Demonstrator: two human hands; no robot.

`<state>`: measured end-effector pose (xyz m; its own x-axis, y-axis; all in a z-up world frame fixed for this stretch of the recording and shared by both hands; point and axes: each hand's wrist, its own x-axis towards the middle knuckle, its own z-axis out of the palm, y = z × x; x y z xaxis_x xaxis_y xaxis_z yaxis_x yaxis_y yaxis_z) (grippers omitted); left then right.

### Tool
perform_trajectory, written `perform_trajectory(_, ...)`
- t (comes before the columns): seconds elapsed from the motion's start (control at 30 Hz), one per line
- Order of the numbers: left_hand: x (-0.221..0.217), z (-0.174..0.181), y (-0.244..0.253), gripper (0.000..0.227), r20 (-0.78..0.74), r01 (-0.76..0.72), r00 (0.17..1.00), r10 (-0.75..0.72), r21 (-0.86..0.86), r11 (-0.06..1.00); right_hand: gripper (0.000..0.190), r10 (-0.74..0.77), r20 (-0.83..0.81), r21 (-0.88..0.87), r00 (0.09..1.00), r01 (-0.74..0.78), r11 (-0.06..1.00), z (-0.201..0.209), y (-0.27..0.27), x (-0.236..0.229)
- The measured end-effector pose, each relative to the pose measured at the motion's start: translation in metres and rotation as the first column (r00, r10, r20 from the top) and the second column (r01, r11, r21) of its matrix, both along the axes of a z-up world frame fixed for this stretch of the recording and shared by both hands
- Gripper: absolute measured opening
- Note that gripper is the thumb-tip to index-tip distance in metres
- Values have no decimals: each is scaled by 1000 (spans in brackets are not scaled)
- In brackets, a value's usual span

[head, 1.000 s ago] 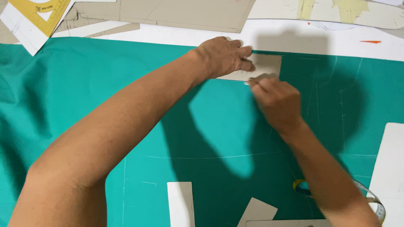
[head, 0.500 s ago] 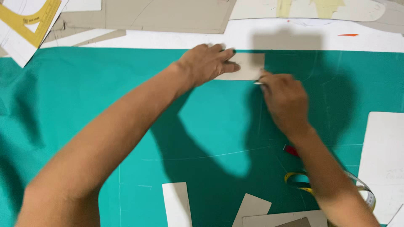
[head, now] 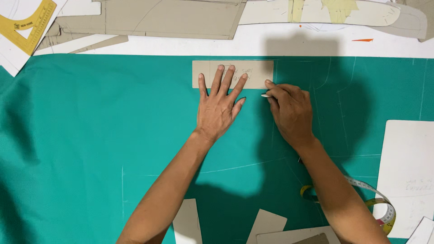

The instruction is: The person places several paper pattern pieces on a green fabric and uses chalk to trace their outlines. They use a set square and a measuring tape to draw additional lines and marks on the fabric. The person handles multiple pattern pieces, tracing each one individually.

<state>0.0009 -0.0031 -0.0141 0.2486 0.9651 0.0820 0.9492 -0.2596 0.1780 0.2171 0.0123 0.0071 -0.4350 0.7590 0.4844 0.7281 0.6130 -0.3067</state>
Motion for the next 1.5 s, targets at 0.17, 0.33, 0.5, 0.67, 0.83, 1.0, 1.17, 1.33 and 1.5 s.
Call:
perform_trajectory(0.17,-1,-8,-2,61,40,-15,999,15,-13,1000,23,11,-22,-112,1000,-14,994,-5,2,8)
perform_trajectory(0.33,-2,-7,-1,61,37,-22,999,23,-34,999,13,-184,-354,-310,917,70,948,13,26,28)
perform_trajectory(0.5,-2,-4,0,62,92,-26,995,27,-5,1000,16,-86,-490,-311,868,-82,947,43,79,9)
perform_trajectory(0.67,-6,0,-3,63,76,-20,997,21,-19,1000,10,131,-467,-232,875,-264,936,69,113,-45)
perform_trajectory(0.83,-7,3,-2,60,132,-39,990,45,-49,998,6,455,-136,-189,880,-474,860,70,126,-115)
perform_trajectory(1.0,-9,3,-4,50,176,-50,983,57,-40,998,13,695,88,-225,714,-665,712,54,117,-166)
perform_trajectory(1.17,-10,2,-6,40,165,-64,984,66,-13,998,6,715,217,-208,665,-684,700,42,110,-189)
perform_trajectory(1.33,-10,5,-6,45,63,-59,996,57,26,998,11,711,310,-205,631,-686,698,40,110,-188)
perform_trajectory(1.5,-9,8,-6,45,51,-59,997,60,-23,998,4,724,323,-145,610,-724,674,36,114,-190)
